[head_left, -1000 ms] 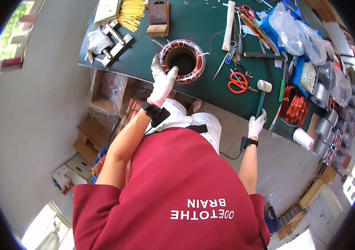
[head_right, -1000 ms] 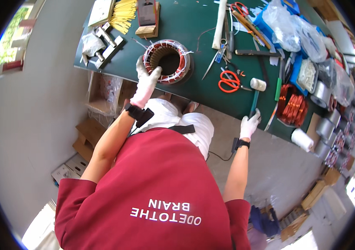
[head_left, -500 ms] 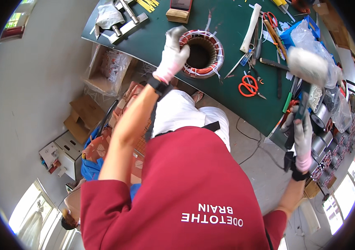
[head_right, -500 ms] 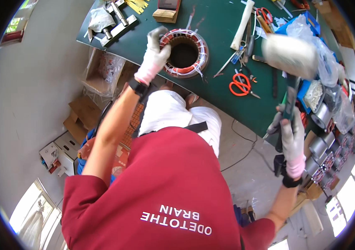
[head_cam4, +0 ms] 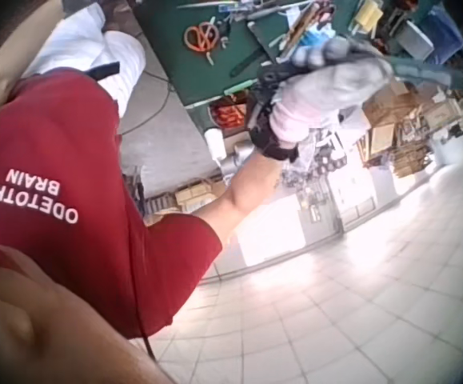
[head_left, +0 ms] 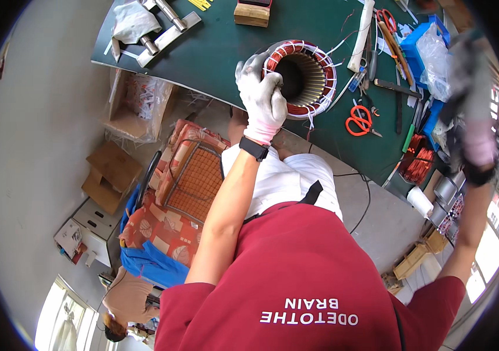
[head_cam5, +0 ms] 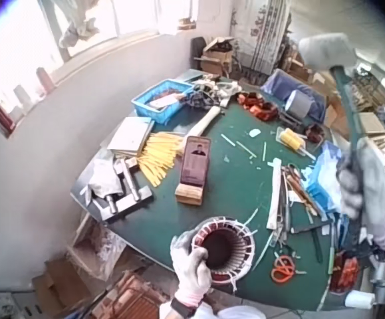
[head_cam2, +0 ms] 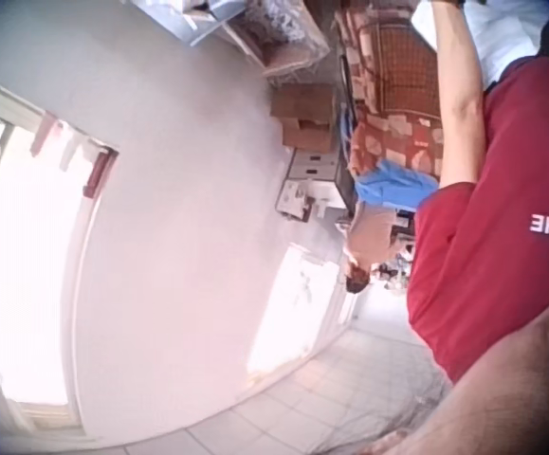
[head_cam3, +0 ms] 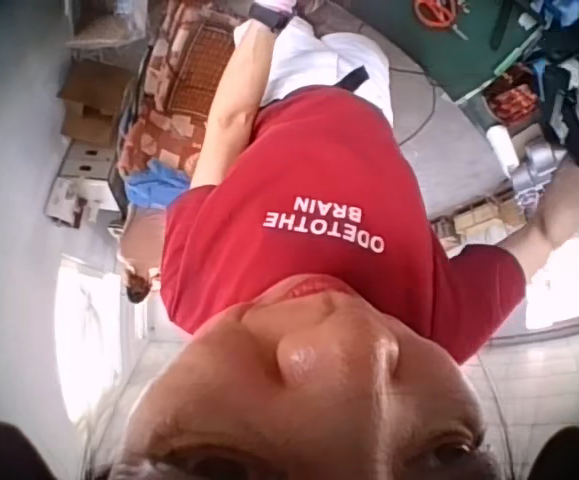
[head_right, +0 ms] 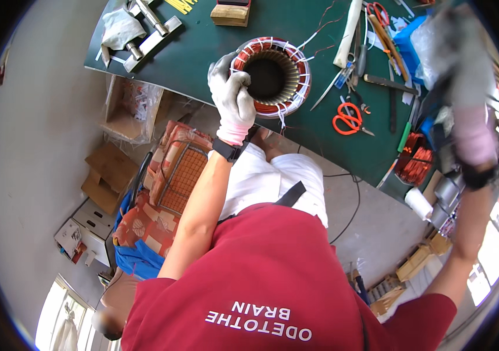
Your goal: Manually shaping and assembling copper wire coils and insulating components for an electric motor stator.
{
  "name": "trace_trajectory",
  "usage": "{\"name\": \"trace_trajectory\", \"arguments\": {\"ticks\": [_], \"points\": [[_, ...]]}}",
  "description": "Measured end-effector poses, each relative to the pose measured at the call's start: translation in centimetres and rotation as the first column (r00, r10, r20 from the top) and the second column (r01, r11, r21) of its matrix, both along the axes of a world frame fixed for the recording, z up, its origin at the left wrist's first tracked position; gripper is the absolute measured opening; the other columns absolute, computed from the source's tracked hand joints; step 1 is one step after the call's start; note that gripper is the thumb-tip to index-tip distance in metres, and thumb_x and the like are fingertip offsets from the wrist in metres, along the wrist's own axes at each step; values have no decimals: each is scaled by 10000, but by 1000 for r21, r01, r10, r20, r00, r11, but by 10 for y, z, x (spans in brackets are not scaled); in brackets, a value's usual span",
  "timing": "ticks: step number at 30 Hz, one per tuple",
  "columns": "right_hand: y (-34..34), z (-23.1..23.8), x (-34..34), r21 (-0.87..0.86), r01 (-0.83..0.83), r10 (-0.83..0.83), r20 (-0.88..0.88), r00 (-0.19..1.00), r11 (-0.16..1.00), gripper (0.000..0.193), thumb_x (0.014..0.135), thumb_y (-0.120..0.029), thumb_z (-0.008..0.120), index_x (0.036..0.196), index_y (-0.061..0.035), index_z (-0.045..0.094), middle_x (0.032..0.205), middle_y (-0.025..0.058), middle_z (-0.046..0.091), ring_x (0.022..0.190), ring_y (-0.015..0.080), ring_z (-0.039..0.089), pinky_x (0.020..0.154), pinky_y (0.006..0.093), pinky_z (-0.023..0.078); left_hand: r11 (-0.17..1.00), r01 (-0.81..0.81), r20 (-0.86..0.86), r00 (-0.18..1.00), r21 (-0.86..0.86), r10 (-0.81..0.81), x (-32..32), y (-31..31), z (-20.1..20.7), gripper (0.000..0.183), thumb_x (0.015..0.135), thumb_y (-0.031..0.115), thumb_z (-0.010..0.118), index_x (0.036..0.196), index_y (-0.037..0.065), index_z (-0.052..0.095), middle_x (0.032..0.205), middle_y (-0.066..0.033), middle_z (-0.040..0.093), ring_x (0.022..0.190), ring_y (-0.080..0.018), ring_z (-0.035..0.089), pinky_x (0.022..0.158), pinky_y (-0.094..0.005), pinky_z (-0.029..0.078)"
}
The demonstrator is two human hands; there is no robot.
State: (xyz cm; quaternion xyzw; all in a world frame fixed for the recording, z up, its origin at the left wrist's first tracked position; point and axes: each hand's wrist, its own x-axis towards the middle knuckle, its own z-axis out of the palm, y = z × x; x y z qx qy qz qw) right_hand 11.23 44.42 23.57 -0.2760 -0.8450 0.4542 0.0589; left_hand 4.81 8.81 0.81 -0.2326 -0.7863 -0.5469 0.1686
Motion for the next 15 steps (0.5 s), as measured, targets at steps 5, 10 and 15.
{"name": "trace_trajectory", "arguments": {"ticks": [5, 10, 15], "points": [[-150, -32, -1, -235, -685, 674, 556, 487, 689, 287, 942, -295, 469, 939, -15, 527, 632, 126, 480, 632, 205, 519, 554, 364, 419, 993, 22, -25, 999, -116, -26, -2, -26, -7, 129, 676, 133, 512, 771, 74, 576, 1193, -188, 558, 1126, -381, 483, 1052, -577, 238], [-136, 9, -21, -296, -19, -33, -169, 985, 955, 234, 980, -140, 441, 1151, -7, 529, 908, -51, 528, 734, 18, 493, 618, 199, 436, 995, 42, 18, 999, -93, -41, -3, -27, -5, 139, 685, 115, 494, 788, 60, 569, 1199, -217, 551, 1133, -392, 483, 1036, -541, 282], [-89, -43, 9, -185, -551, 563, 15, 826, 814, 207, 926, -216, 502, 1040, -46, 534, 845, 41, 527, 812, 145, 523, 736, 267, 435, 971, 197, -52, 977, -136, -206, -21, -22, -2, 127, 700, 131, 476, 751, 54, 563, 1174, -225, 563, 1120, -392, 495, 1021, -520, 309]]}}
